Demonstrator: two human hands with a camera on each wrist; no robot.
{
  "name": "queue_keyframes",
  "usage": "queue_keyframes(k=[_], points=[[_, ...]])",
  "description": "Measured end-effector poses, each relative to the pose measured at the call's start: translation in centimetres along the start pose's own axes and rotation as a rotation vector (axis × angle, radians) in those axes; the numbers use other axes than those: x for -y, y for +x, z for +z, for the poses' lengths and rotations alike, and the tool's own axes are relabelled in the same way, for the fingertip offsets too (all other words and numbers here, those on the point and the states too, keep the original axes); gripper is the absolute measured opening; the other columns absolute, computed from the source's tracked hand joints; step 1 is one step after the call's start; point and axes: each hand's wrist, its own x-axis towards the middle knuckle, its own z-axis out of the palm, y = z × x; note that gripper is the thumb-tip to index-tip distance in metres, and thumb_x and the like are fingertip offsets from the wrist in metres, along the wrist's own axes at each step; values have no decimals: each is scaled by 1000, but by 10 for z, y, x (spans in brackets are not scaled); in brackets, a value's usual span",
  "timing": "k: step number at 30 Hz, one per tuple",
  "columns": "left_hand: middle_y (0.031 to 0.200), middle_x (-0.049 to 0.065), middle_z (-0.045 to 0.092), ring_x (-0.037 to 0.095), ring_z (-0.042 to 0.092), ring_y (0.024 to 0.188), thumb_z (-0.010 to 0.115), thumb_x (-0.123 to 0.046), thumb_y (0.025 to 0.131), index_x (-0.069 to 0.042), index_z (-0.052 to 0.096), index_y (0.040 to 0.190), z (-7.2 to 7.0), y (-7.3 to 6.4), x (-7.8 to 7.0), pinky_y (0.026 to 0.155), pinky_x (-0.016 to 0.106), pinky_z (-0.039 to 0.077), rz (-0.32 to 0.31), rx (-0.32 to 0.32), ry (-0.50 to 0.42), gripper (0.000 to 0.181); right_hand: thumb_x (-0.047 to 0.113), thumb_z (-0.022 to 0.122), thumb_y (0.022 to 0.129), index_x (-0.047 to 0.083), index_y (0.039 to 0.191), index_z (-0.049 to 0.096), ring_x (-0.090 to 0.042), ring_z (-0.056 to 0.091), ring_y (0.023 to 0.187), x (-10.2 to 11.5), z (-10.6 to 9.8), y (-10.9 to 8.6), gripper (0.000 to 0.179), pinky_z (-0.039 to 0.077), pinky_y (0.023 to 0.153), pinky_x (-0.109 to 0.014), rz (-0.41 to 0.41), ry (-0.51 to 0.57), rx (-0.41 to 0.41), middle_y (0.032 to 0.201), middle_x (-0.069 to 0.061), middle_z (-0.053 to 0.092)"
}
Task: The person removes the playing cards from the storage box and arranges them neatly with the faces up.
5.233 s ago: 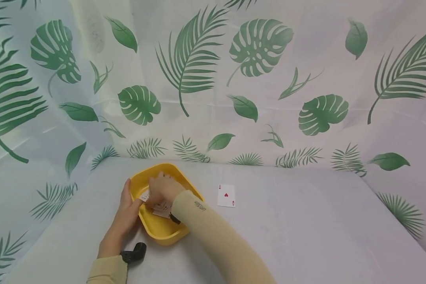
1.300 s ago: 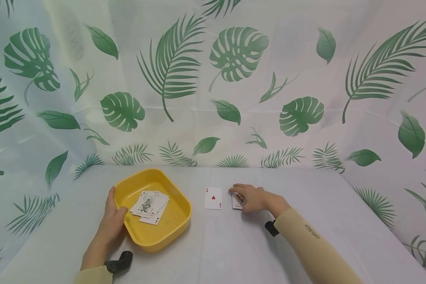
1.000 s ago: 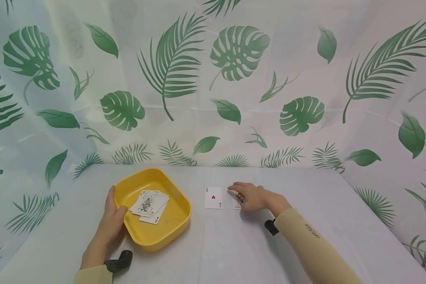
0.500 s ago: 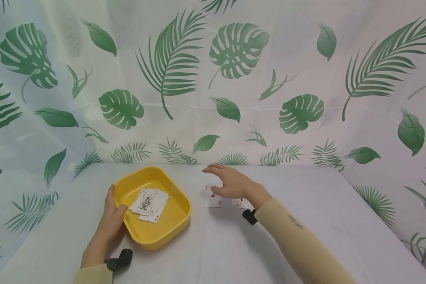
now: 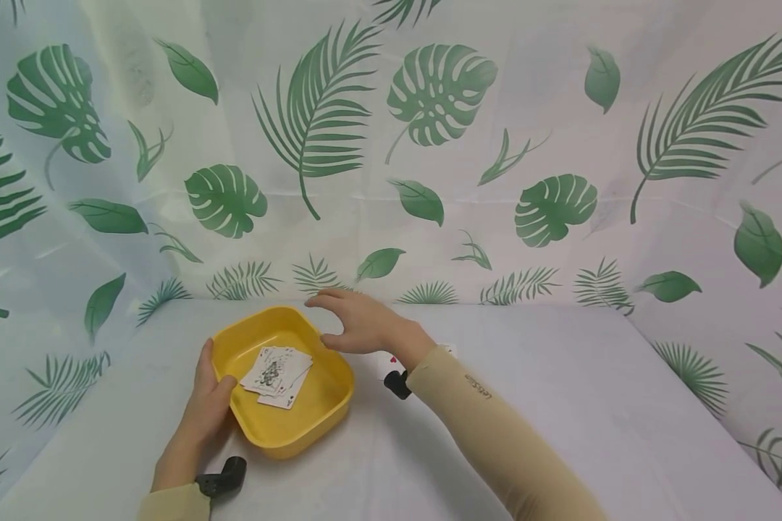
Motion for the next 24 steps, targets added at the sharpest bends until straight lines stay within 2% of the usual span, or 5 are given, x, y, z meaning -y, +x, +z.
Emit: queue_keyframes(k=[5, 18, 24], points=[[168, 13, -9, 35, 12, 149, 39, -7, 91, -14, -14, 161, -1, 0, -1, 121, 53, 8, -9, 0, -3, 88, 27, 66, 93, 19, 148, 51, -25, 40, 140, 12, 1, 13, 58, 35, 114, -45, -6, 10, 22, 154, -5, 43], [168, 13, -8, 36, 16, 148, 40, -9, 92, -16, -14, 161, 0, 0, -1, 120, 53, 11, -28, 1, -7, 88, 29, 65, 94, 21, 148, 52, -23, 44, 136, 27, 13, 35, 56, 37, 113, -43, -17, 1, 66, 153, -3, 43], [168, 14, -6, 36, 16, 148, 41, -8, 93, -16, -14, 161, -1, 1, -1, 120, 53, 12, -17, 0, -6, 88, 33, 66, 94, 24, 149, 51, -23, 45, 135, 38, 19, 46, 58, 37, 113, -43, -17, -20, 79, 154, -1, 42]])
